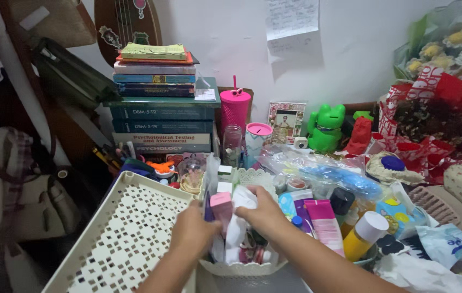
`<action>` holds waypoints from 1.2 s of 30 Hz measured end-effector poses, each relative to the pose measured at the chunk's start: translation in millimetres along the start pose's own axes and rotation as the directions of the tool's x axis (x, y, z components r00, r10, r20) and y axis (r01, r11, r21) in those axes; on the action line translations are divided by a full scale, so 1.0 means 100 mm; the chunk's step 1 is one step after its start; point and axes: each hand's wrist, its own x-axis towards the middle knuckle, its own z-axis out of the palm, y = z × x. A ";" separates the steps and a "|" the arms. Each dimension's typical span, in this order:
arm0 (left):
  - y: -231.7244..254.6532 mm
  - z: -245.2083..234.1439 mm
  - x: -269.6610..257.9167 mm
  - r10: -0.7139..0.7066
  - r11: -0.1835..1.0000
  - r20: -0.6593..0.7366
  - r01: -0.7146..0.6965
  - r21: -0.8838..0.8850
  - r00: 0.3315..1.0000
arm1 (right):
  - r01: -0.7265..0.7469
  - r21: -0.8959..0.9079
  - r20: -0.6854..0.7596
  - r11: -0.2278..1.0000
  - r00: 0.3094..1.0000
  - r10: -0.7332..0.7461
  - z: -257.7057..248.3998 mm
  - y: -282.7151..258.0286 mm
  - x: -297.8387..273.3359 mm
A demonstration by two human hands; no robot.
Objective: The person assembles a small white plastic storage rack by inserting four white legs into a perforated tray. They then place a decorative macaron-themed tray into the assembled rack and arrange several small cosmetic items inside. The person handles the rack and items on a cluttered table.
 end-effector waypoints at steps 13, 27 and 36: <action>-0.03 0.05 0.18 0.137 0.979 0.154 -0.110 -0.174 0.979 | -0.101 0.168 0.181 0.981 0.981 0.070 0.32 0.04 0.15; 0.35 -0.54 0.12 0.162 0.769 0.435 0.163 -0.618 0.886 | -0.016 0.198 0.135 0.980 0.991 -0.011 -0.35 -0.45 -0.05; 0.55 -0.55 -0.13 0.176 0.774 0.487 0.185 -0.605 0.855 | -0.109 0.457 0.227 0.883 0.974 0.002 -0.58 -0.58 -0.54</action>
